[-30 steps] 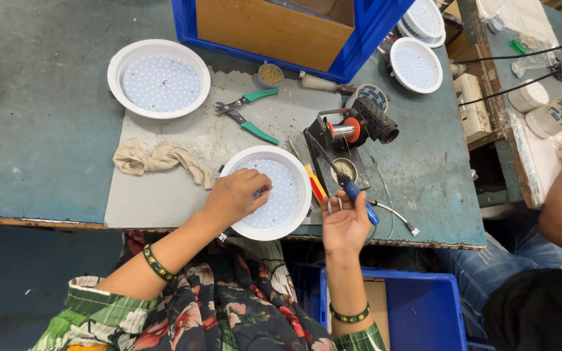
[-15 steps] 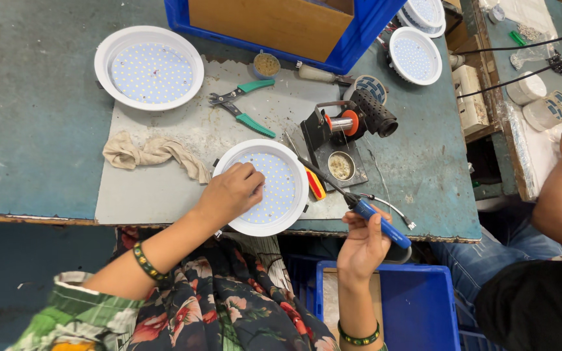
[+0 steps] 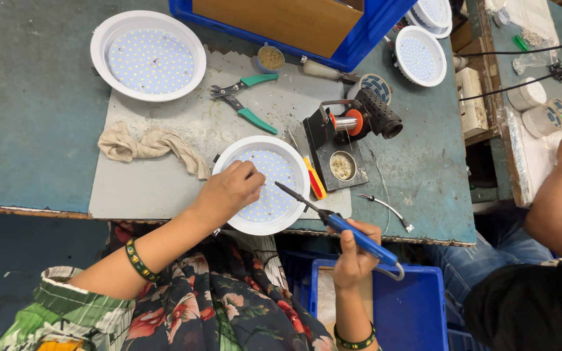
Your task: The person uses a soldering iron to attach wires to a circular LED panel, then uses wire cutters to trim excess wire. The person repeats the soldering and trimming steps on multiple LED panels and stacks the finished units on the table.
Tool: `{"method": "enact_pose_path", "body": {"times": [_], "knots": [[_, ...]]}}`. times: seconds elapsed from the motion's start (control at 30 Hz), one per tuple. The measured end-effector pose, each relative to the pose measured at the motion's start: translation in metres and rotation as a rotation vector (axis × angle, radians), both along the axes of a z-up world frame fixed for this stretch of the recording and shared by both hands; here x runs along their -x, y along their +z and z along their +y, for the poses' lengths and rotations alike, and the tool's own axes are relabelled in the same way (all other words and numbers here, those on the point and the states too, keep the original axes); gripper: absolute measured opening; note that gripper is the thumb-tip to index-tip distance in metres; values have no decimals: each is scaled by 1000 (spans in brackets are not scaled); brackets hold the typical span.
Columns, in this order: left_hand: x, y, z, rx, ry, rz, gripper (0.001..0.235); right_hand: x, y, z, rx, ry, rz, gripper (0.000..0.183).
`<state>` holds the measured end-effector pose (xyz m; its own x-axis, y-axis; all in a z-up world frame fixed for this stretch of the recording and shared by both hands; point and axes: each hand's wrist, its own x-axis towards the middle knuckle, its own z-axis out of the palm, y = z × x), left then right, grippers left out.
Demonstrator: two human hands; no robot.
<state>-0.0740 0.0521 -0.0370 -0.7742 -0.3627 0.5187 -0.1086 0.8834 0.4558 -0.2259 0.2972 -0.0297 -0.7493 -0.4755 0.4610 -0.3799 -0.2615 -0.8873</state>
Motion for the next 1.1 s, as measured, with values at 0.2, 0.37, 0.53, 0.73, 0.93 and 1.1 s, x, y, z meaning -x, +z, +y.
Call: {"method": "enact_pose_path", "body": {"times": [0.2,0.37,0.53,0.73,0.93,1.1], "knots": [[1,-1,0,12,9,-3,24,-7,-2,-4,-76,67,64,27],[1,-2,-2,12,-4,-11,23,-8,-2,-8,-99,71,64,26],[0,-2,-3,2,-8,-6,23,-8,-1,-11,-92,77,57,26],[1,-3,-3,10,-4,-20,23,-6,2,-9,-106,35,57,25],[0,-3,-4,10,-21,-7,24,-8,0,-10,-105,51,55,25],[1,-3,-3,42,-9,-30,24,-8,0,-13,-120,60,74,26]]}}
